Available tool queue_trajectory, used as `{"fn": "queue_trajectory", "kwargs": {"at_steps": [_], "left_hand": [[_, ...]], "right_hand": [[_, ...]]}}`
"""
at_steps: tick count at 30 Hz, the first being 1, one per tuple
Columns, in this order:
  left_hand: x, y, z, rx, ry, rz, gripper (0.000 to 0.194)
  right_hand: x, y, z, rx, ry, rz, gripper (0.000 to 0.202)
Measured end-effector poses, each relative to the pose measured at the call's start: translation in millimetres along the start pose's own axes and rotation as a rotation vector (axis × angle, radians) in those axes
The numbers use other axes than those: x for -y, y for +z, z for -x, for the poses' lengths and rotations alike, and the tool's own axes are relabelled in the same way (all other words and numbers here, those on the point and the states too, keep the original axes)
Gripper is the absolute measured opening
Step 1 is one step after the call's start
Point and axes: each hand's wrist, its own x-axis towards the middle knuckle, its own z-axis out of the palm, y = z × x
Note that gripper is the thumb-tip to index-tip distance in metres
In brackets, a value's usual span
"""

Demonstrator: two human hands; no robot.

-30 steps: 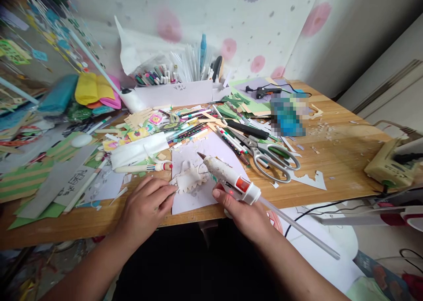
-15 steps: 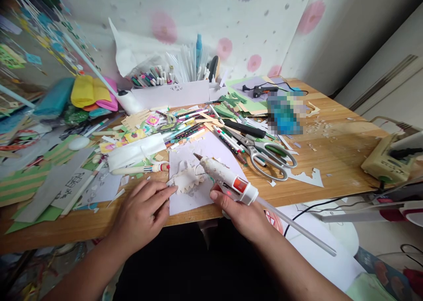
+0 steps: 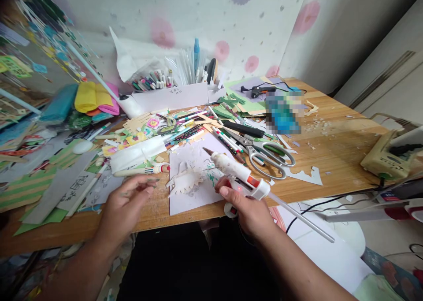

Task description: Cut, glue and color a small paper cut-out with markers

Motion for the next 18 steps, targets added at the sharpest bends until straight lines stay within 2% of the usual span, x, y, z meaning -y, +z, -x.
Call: {"fn": "queue_trajectory", "kwargs": {"at_steps": [3,7,12,14,18], "left_hand": [[-2.7,3.7,-17.7,0.024,0.031,-0.032,0.014],[-15.5,25.2,-54.6,0.191,0.143,-0.096,0.011],[-37.4,62.0,-94.6,0.353,0.183,-0.227,0.005],[-44.2,73.9,-103.6,0.417,0.174,-0.282,0.004],[-52.5,89.6,-111.9,0.514,0.154,-0.336,0.016]], "right_hand": [[-0.9,-0.6,-3.6,-0.075,-0.05,-0.207,0.015],[-1.7,-1.7,-6.1,-0.184,-0.05,-0.358,0.015],[-3.6,-3.4,-5.3,-0.176,-0.039,-0.4,0.014],[-4.1,-4.1,-5.1,-0.162,-0.054,-0.396,0.014],[-4.4,-5.5,-5.5,-0.143,-0.045,-0.405,0.012]]}}
